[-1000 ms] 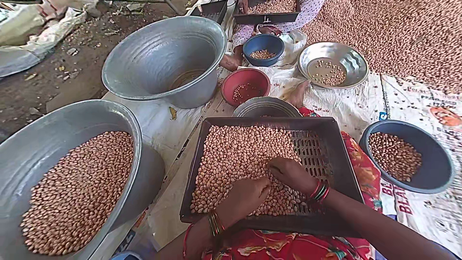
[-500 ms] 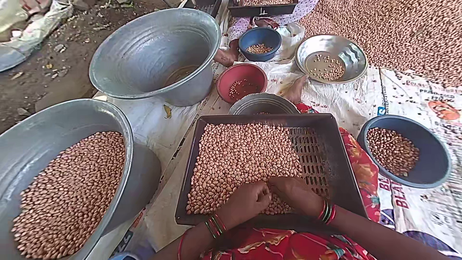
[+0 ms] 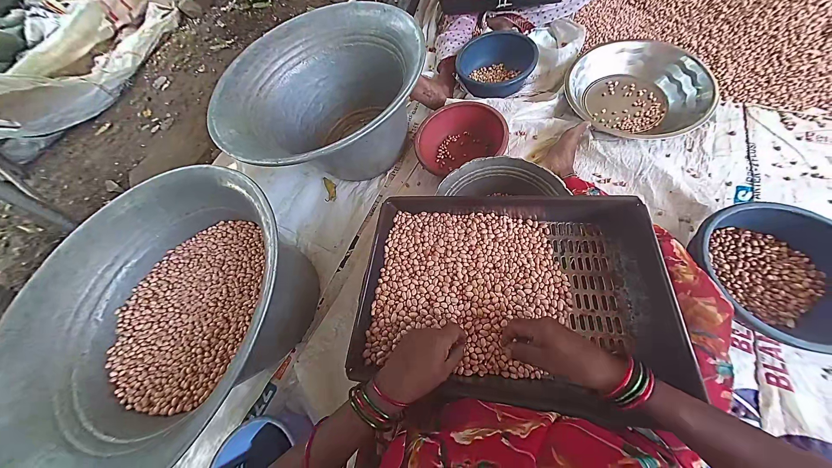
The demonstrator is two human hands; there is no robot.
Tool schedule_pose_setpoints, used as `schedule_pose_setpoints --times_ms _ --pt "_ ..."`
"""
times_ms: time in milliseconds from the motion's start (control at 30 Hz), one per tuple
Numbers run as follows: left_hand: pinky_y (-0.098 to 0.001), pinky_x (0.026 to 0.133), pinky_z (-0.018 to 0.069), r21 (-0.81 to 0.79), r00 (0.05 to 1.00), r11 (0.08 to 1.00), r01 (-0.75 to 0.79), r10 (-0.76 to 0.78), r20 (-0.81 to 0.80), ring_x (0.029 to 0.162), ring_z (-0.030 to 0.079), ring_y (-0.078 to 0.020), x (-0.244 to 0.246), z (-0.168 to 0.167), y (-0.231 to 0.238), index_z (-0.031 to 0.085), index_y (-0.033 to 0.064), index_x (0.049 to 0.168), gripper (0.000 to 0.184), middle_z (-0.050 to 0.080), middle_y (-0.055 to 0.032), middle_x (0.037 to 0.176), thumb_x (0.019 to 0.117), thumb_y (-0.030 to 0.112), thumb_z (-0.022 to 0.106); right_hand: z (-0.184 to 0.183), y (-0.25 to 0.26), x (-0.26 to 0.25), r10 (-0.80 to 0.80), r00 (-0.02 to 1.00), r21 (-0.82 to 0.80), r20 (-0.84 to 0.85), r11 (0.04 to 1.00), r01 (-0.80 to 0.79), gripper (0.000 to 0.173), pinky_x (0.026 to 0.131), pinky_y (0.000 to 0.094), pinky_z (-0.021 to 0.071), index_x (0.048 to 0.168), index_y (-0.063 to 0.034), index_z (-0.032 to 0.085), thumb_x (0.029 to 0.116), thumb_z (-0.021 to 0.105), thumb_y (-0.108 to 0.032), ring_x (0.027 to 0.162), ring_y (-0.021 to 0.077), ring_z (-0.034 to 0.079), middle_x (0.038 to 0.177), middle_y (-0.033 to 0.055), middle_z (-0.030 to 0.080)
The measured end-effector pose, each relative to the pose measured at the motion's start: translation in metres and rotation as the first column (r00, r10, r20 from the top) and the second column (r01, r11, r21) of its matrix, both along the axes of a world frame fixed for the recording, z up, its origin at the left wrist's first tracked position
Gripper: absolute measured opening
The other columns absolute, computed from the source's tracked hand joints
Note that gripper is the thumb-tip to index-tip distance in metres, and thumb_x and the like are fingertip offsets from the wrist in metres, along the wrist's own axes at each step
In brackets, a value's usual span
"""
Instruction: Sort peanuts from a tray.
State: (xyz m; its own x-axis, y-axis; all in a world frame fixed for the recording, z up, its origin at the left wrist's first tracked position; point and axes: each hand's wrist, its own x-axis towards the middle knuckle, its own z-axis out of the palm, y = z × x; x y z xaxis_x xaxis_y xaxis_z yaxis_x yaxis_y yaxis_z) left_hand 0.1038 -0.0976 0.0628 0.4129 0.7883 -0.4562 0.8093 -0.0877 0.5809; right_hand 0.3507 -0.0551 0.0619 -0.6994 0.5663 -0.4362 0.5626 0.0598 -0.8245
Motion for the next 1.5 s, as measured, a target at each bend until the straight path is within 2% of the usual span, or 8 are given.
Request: schedule_pose_setpoints --times_ms 133,700,867,967,1033,1133,1367,1500 --pt "-0.0603 0.075 0.0539 0.001 0.995 0.999 0.051 -0.051 -0.083 0.084 0.072 -0.0436 0.004 0.001 0.000 0.068 -0.0033 0.115 0.030 0.071 -0.0239 0.087 0.1053 0.018 0.050 -0.009 -0.018 -0.017 0.310 0.935 0.221 0.170 0.913 -0.343 0.027 0.076 0.0635 0.0532 0.122 0.0008 0.065 0.1071 0.050 -0.015 0.090 0.0469 0.071 0.097 0.0254 0.072" --pt "-0.0548 0.066 0.0564 0.169 0.929 0.978 0.120 -0.051 -0.368 0.081 0.074 -0.0423 0.013 -0.005 -0.002 0.069 0.0003 0.113 0.029 0.072 -0.0218 0.083 0.1066 0.016 0.046 -0.019 -0.020 -0.022 0.346 0.900 0.247 0.264 0.878 -0.410 0.030 0.073 0.0612 0.0529 0.117 0.0003 0.066 0.1096 0.045 -0.020 0.087 0.0455 0.071 0.092 0.0241 0.071" --pt "-0.0492 0.064 0.0548 0.089 0.993 0.991 -0.101 0.106 -0.057 0.069 0.069 -0.0336 0.012 -0.002 0.005 0.068 -0.0022 0.114 0.028 0.068 -0.0170 0.075 0.1029 0.017 0.051 -0.003 -0.018 -0.024 0.258 0.937 0.299 0.234 0.898 -0.322 0.029 0.074 0.0618 0.0530 0.111 0.0024 0.067 0.1086 0.047 -0.018 0.088 0.0453 0.071 0.092 0.0246 0.071" --pt "-0.0149 0.045 0.0342 -0.505 0.649 0.791 -0.346 0.590 0.480 0.046 0.039 0.0016 0.021 0.001 0.013 0.054 0.0101 0.099 0.014 0.045 0.0096 0.059 0.1023 0.008 0.041 0.006 -0.019 -0.033 0.106 0.993 0.798 -0.049 0.602 -0.025 0.018 0.046 0.0394 0.0521 0.084 -0.0029 0.068 0.0954 0.059 -0.013 0.056 0.0259 0.067 0.065 0.0102 0.064" --pt "-0.0115 0.045 0.0392 -0.782 0.267 0.569 -0.255 0.818 0.509 0.048 0.048 0.0056 0.035 0.000 0.012 0.056 0.0184 0.085 0.033 0.054 0.0119 0.060 0.1063 0.012 0.031 0.013 -0.014 -0.050 0.132 0.977 0.923 -0.165 0.371 0.106 0.017 0.045 0.0297 0.0489 0.083 -0.0080 0.067 0.0935 0.059 -0.019 0.054 0.0182 0.063 0.066 0.0051 0.062" --pt "-0.0172 0.061 0.0510 -0.836 0.101 0.518 -0.182 0.855 0.508 0.063 0.060 0.0007 0.042 -0.002 0.012 0.056 0.0188 0.090 0.040 0.063 0.0086 0.071 0.1111 0.013 0.022 0.023 0.000 -0.058 0.070 0.986 0.952 -0.149 0.279 0.124 0.017 0.048 0.0343 0.0547 0.092 -0.0055 0.072 0.0930 0.062 -0.019 0.061 0.0249 0.069 0.083 0.0127 0.071" --pt "-0.0100 0.037 0.0299 -0.854 0.107 0.486 -0.186 0.874 0.474 0.038 0.037 0.0046 0.039 -0.004 0.027 0.051 0.0173 0.085 0.036 0.046 0.0105 0.052 0.1099 0.015 0.025 0.002 0.095 -0.020 -0.228 0.939 0.613 0.256 0.790 0.025 0.033 0.092 0.0641 0.0504 0.127 0.0043 0.066 0.1077 0.045 -0.011 0.112 0.0493 0.066 0.122 0.0302 0.067" --pt "-0.0107 0.037 0.0308 -0.827 0.090 0.493 -0.270 0.868 0.488 0.037 0.037 0.0043 0.038 0.001 0.030 0.054 0.0146 0.091 0.035 0.044 0.0109 0.051 0.1114 0.016 0.026 -0.024 0.098 -0.028 -0.249 0.921 0.624 0.300 0.781 0.008 0.032 0.088 0.0613 0.0527 0.123 0.0072 0.067 0.1061 0.047 -0.010 0.107 0.0490 0.067 0.119 0.0320 0.066"
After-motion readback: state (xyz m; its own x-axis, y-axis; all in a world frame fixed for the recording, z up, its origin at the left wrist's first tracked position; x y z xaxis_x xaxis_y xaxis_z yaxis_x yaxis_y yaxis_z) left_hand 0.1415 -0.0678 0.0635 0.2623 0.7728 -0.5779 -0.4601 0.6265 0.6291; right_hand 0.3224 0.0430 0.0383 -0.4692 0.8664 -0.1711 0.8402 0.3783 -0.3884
